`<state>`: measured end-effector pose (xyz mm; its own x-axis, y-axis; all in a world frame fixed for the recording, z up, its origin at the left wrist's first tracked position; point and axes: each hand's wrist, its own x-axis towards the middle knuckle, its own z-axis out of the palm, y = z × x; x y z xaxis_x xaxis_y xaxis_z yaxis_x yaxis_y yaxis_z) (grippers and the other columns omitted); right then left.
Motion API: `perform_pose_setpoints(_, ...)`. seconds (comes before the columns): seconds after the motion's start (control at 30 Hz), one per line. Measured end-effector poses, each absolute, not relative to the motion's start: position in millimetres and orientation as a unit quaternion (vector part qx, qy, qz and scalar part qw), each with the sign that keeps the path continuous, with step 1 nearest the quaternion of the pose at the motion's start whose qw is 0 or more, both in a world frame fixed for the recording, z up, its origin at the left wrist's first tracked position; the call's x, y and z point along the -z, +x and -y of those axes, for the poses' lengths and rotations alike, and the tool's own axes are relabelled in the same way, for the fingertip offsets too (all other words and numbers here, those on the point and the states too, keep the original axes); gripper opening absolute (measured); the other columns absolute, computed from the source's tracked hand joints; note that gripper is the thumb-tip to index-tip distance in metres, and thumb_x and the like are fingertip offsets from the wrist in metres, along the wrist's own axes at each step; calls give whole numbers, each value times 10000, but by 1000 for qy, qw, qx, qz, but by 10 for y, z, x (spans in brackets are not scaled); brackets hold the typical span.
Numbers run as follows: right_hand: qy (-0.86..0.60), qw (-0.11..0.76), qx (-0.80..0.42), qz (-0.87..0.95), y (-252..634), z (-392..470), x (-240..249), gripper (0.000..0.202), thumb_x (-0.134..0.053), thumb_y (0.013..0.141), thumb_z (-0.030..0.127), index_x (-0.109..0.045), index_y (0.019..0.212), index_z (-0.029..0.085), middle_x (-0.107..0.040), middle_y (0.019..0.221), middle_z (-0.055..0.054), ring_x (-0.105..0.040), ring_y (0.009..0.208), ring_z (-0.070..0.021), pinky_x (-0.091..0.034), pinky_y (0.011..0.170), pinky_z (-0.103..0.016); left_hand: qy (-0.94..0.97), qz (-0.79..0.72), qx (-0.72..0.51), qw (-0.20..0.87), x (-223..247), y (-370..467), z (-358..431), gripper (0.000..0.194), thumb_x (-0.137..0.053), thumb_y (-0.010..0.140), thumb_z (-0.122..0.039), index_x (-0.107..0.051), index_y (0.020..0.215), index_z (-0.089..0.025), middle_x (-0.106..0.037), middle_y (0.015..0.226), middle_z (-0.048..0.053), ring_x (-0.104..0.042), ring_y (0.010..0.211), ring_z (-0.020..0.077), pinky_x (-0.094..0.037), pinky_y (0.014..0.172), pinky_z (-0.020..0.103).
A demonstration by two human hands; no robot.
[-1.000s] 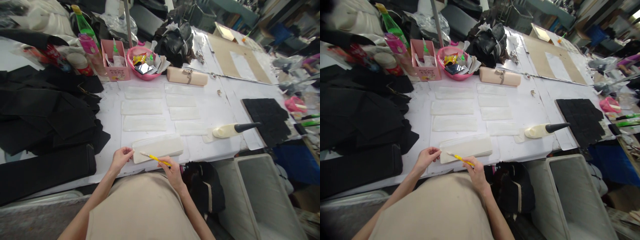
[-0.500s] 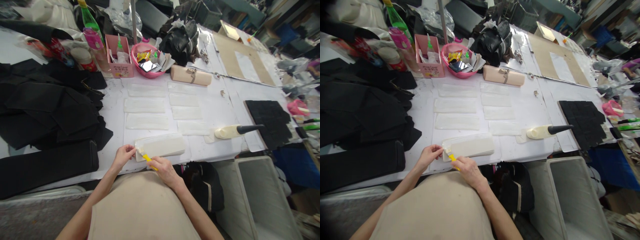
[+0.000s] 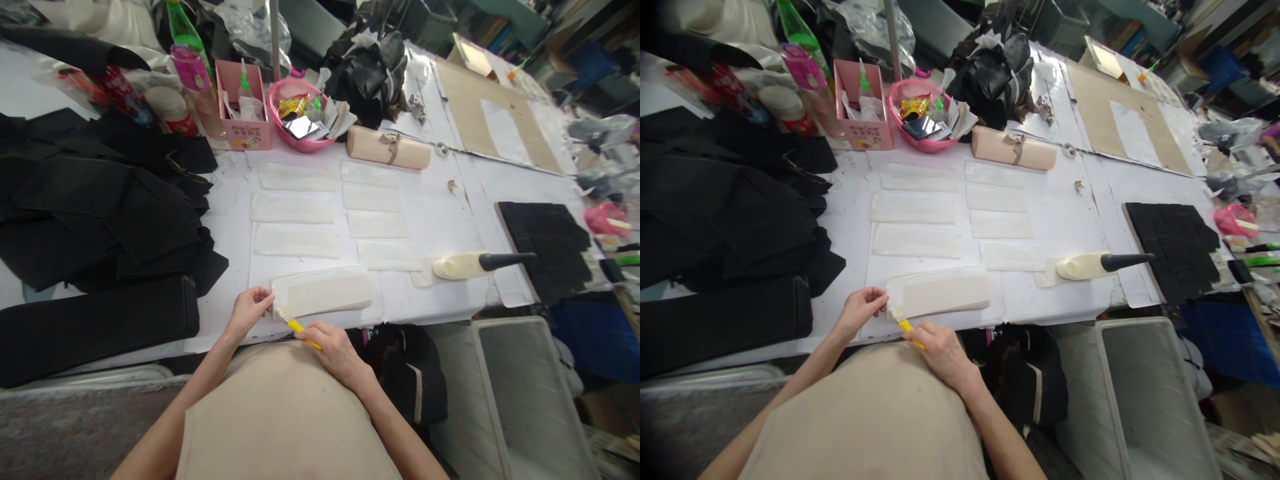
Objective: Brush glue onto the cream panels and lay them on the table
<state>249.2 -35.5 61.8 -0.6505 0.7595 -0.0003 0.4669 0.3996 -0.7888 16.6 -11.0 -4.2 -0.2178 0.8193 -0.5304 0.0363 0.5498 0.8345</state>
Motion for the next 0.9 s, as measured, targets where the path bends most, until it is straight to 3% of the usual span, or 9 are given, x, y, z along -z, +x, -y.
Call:
perform_pose_setpoints(0.1, -428, 228, -467, 740, 2527, 448, -572, 202, -528, 952, 293, -679, 1080, 248, -684, 951, -45, -671, 846, -165, -526, 780, -273, 308, -698, -362, 536, 86, 171, 118, 314, -691, 589, -446, -607, 683, -159, -607, 546, 9, -561, 501, 137, -415, 453, 238)
perform_pose_setpoints(0.2, -527, 304, -525, 595, 2567, 512, -508, 198, -544, 935, 335, -674, 1041, 230, -690, 890, -28, -694, 724, -155, -561, 718, -278, 320, -699, -360, 528, 114, 167, 126, 324, -695, 597, -458, -609, 689, -159, -610, 551, 11, -572, 516, 144, -426, 459, 239)
perform_pose_setpoints(0.37, -634, 398, -503, 433, 2789, 534, -427, 259, -578, 903, 404, -662, 1018, 188, -681, 738, -12, -699, 634, -170, -585, 626, -285, 336, -698, -357, 522, 116, 155, 131, 324, -700, 614, -454, -615, 704, -155, -624, 572, 17, -577, 527, 146, -431, 459, 237)
perform_pose_setpoints(0.6, -701, 442, -390, 402, 3105, 563, -562, 306, -609, 880, 442, -655, 1016, 172, -690, 750, -26, -698, 627, -170, -583, 605, -279, 355, -696, -345, 520, 133, 126, 136, 333, -694, 638, -467, -615, 722, -155, -626, 581, 17, -573, 544, 141, -442, 477, 233)
perform_pose_setpoints(0.8, -616, 427, -501, 433, 2809, 560, -519, 297, -574, 902, 441, -663, 1013, 180, -686, 747, -20, -692, 624, -159, -576, 607, -265, 386, -696, -311, 520, 141, 66, 123, 369, -679, 645, -508, -604, 743, -160, -626, 575, 11, -559, 535, 141, -448, 493, 242)
perform_pose_setpoints(0.9, -651, 438, -458, 417, 2950, 493, -422, 314, -569, 901, 453, -660, 998, 168, -685, 733, -24, -690, 623, -161, -567, 595, -257, 406, -694, -289, 519, 128, 46, 106, 385, -662, 647, -535, -598, 743, -167, -628, 569, 10, -555, 533, 146, -456, 504, 254)
